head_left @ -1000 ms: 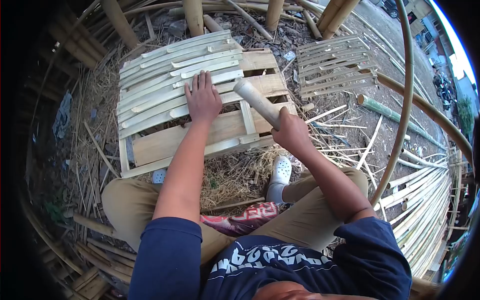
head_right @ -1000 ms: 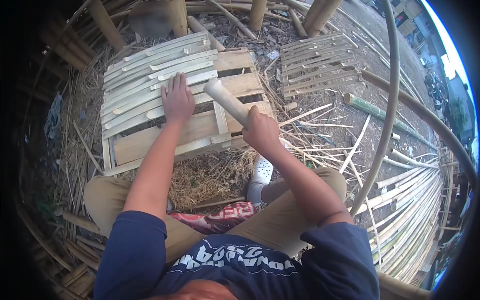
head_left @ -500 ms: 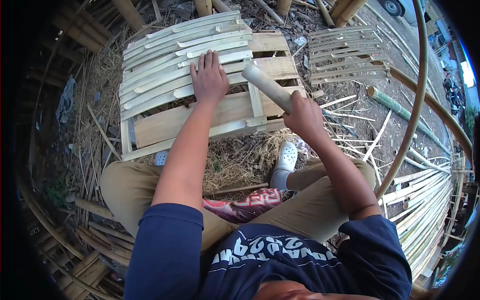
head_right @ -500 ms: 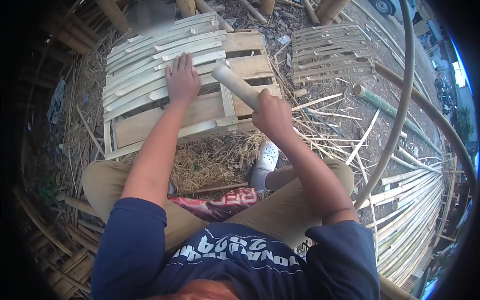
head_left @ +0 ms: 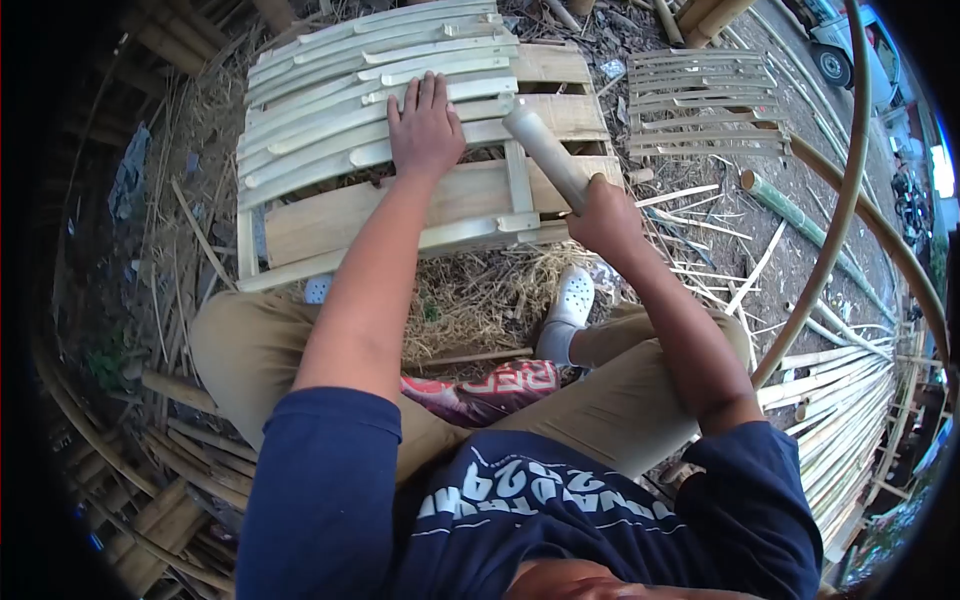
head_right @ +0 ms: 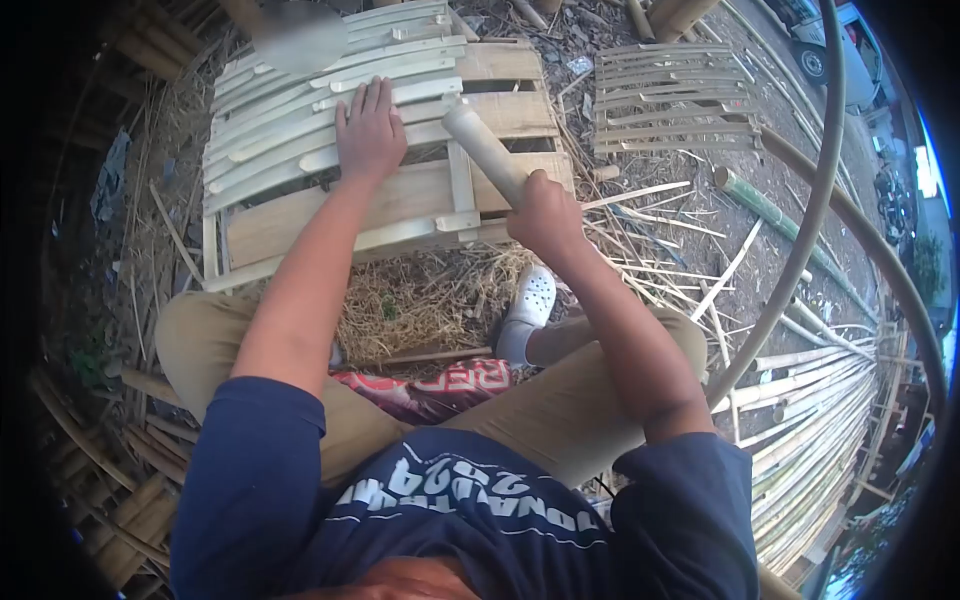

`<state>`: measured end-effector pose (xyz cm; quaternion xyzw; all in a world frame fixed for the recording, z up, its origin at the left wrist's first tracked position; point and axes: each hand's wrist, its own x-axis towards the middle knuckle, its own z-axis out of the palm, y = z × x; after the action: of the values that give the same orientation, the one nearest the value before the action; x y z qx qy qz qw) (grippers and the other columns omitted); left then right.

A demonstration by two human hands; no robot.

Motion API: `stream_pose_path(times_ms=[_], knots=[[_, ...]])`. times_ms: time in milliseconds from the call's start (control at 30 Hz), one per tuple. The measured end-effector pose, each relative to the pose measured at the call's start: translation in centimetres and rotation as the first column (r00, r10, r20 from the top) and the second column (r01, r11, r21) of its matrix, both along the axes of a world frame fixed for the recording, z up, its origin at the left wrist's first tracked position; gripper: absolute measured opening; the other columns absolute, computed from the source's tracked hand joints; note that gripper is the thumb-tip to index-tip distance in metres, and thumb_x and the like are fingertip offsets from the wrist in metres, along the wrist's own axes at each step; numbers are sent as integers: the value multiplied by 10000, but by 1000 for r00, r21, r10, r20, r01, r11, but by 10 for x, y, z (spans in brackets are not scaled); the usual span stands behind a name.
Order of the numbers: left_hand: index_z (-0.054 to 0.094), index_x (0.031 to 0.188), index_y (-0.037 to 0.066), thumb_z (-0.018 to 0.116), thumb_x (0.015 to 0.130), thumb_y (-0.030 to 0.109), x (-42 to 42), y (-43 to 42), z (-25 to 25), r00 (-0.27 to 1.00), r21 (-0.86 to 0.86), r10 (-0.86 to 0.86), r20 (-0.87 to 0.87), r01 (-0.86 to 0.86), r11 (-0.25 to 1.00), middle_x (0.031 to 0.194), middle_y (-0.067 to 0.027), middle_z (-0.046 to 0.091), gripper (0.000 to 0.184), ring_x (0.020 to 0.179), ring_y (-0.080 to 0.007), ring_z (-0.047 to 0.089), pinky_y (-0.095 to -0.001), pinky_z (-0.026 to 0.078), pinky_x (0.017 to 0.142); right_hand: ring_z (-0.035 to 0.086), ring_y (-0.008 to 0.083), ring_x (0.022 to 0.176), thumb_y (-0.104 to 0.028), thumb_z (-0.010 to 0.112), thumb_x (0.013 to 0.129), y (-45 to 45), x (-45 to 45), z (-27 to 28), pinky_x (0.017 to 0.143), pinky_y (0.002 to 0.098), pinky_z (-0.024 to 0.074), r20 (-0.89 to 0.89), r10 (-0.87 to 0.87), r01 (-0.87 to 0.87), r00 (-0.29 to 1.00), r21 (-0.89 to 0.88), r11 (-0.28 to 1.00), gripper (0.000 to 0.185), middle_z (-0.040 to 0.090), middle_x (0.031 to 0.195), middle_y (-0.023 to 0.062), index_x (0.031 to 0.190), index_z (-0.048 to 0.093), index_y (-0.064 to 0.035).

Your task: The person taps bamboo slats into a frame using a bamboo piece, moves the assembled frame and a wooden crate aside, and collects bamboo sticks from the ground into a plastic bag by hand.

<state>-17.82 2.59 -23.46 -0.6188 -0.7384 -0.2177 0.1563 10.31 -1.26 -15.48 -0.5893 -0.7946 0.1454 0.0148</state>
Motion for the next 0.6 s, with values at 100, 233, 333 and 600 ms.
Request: stream_pose_path(times_ms=[100, 233, 333, 600], knots=[[444, 1516, 78, 411, 1000, 246, -2, 4, 2, 1000, 25, 7, -11, -6, 1000, 1570, -104, 449, 544, 1463, -287, 392, -564, 236, 1205, 701, 441, 823, -188, 749, 748, -3, -7, 24, 751, 523, 557, -75, -25, 34, 997, 126, 991, 373, 698, 844, 259, 997, 567, 20], [448, 1512, 67, 408, 1002, 248, 2, 1, -2, 1000, 2, 12, -12, -12, 1000, 1568, -109, 453, 543, 1469, -292, 385, -564, 235, 1206, 700, 435, 793, -188, 747, 741, -5, 4, 9, 727, 519, 559, -19, 35, -33, 999, 127, 991, 345, 701, 827, 243, 965, 567, 2], [451, 1511, 70, 402, 1005, 253, 0, 2, 0, 1000, 7, 18, -18, -18, 1000, 1570, -108, 452, 540, 1471, -290, 384, -562, 232, 1208, 703, 392, 689, -159, 742, 739, -6, 2, 3, 627, 485, 559, -19, 82, -76, 996, 225, 972, 293, 695, 748, 206, 898, 556, 3], [458, 1506, 75, 401, 1008, 260, -4, 4, -3, 999, 28, 31, -16, -31, 999, 1559, -97, 466, 534, 1460, -278, 399, -559, 242, 1206, 699, 426, 714, -175, 750, 758, -15, -12, 45, 639, 508, 552, -415, 61, 144, 908, 444, 884, 404, 696, 781, 224, 1059, 562, 18]])
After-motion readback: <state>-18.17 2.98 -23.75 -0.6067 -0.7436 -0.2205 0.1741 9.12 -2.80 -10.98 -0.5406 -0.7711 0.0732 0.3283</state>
